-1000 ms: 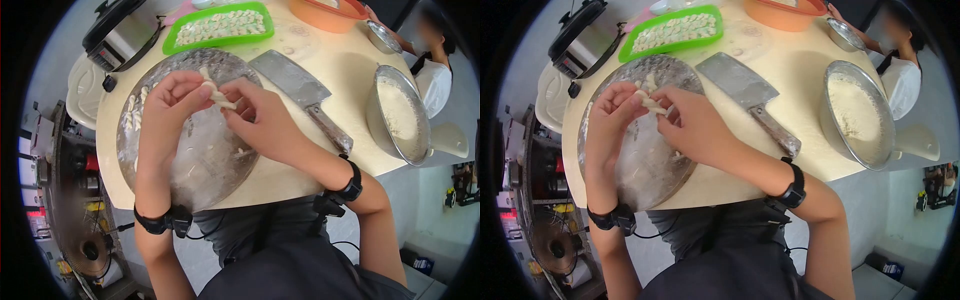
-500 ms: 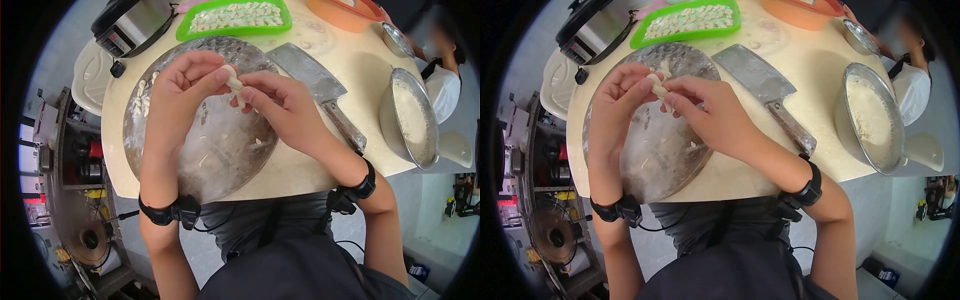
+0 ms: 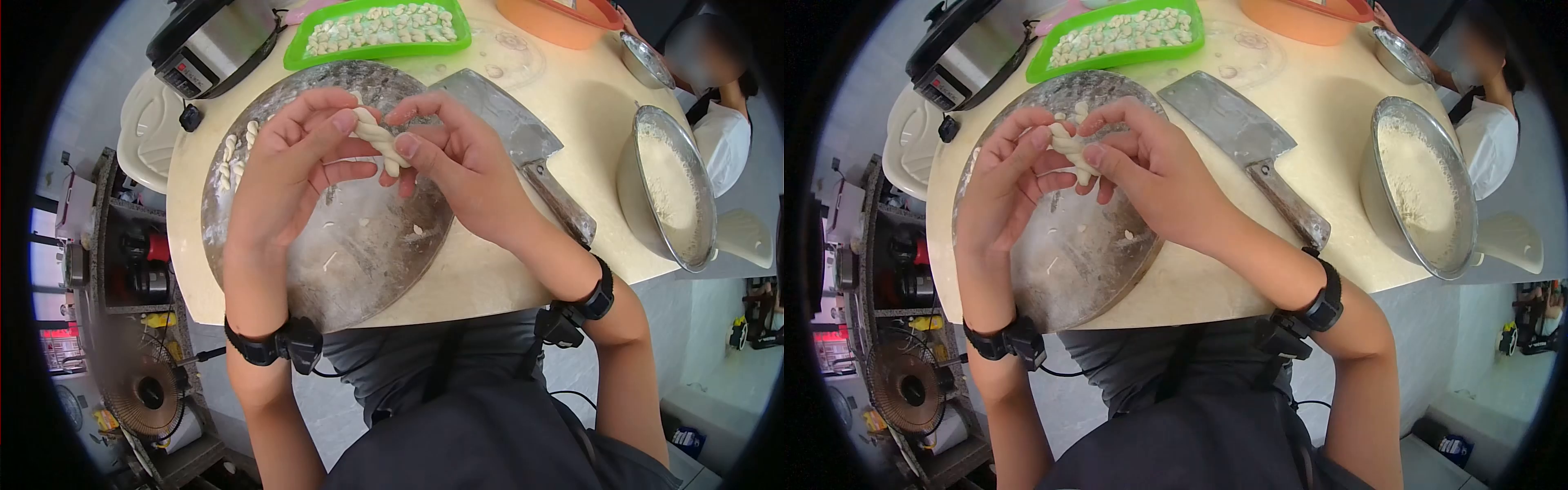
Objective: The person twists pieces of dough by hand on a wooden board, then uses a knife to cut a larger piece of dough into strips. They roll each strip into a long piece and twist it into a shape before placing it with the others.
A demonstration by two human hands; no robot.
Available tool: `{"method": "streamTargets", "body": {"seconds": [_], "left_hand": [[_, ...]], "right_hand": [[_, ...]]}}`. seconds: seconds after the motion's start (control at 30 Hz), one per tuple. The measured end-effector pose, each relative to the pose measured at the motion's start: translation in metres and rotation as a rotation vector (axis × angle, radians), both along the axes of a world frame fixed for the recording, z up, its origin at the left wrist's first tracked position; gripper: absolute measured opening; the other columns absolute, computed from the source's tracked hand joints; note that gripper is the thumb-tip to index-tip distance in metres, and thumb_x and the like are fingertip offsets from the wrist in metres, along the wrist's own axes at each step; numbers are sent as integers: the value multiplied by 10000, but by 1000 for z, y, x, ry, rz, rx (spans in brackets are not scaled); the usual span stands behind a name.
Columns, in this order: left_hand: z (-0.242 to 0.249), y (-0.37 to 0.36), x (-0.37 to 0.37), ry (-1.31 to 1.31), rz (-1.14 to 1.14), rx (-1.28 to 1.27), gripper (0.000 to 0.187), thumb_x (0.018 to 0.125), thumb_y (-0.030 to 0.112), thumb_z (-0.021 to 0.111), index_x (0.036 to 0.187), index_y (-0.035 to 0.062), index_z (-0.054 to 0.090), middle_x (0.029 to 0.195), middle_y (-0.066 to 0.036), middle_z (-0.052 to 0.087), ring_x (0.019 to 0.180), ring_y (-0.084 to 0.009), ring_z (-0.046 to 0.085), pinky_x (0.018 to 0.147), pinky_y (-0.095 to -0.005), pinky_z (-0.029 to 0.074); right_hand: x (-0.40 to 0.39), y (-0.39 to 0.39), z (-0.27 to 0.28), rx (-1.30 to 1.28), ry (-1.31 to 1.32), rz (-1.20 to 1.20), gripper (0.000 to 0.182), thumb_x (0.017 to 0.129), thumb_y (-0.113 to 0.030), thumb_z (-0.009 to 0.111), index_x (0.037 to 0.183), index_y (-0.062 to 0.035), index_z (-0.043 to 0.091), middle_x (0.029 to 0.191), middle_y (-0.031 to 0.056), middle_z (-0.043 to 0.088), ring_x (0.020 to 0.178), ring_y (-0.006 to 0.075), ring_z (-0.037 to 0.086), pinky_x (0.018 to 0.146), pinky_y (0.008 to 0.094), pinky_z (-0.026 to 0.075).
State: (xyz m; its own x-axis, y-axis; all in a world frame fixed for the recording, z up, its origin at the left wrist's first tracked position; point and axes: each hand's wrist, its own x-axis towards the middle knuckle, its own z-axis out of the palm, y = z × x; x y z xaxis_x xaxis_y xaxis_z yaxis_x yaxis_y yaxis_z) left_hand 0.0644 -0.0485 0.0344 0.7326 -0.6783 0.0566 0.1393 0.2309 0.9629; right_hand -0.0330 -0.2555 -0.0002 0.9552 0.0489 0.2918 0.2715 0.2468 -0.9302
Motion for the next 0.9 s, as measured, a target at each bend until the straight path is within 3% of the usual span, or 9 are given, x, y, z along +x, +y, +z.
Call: {"method": "streamTargets", "body": {"seconds": [0.17,0.37,0.47,0.57,0.67,0.77,0.9], "left_hand": [[1,0,0,72,-17,-4,219,1122,139,621,1302,15,615,1274,-151,747,964,-205,795,802,-313,673],[-1,6,10,60,65,24,253,1081,129,694,1299,8,657,1184,-129,784,967,-202,798,807,-324,679],[-7,7,17,-38,163,212,231,1099,147,667,1295,26,649,1210,-119,784,912,-148,785,762,-290,662],[-6,1,12,-95,232,388,226,1086,138,684,1285,33,662,1159,-85,789,857,-122,764,748,-269,651],[-8,-2,15,-154,278,520,232,1043,118,745,1250,27,690,1053,-49,771,803,-124,742,734,-275,654],[-12,-1,21,-184,247,631,189,1035,114,746,1198,26,707,1016,-34,753,765,-113,728,702,-258,634],[-7,-3,17,-423,261,850,172,1008,93,754,1151,5,718,991,-54,751,743,-117,722,641,-253,579]], "right_hand": [[0,2,-1,10,-13,-19,228,1118,-121,626,1322,-30,577,934,45,703,806,110,667,745,266,533],[2,-5,1,-222,-72,-266,228,1122,-195,642,1280,-33,620,815,-32,557,730,61,483,671,256,412],[2,-9,5,-129,-58,-280,236,1118,-215,649,1266,-32,635,787,-47,500,737,51,443,665,261,384],[-1,-13,8,-146,-110,-286,249,1107,-218,659,1270,-31,635,786,-24,532,722,64,469,655,276,398],[-3,-17,4,-272,-210,-256,275,1141,-234,621,1356,-65,596,862,-52,502,754,45,439,670,236,363],[-14,-15,15,-366,-277,-246,289,1128,-217,635,1361,-52,593,870,-32,509,749,55,454,668,255,386],[-21,-14,20,-382,-287,-224,299,1109,-205,655,1349,-37,600,849,-8,525,733,70,483,669,272,418]]}}
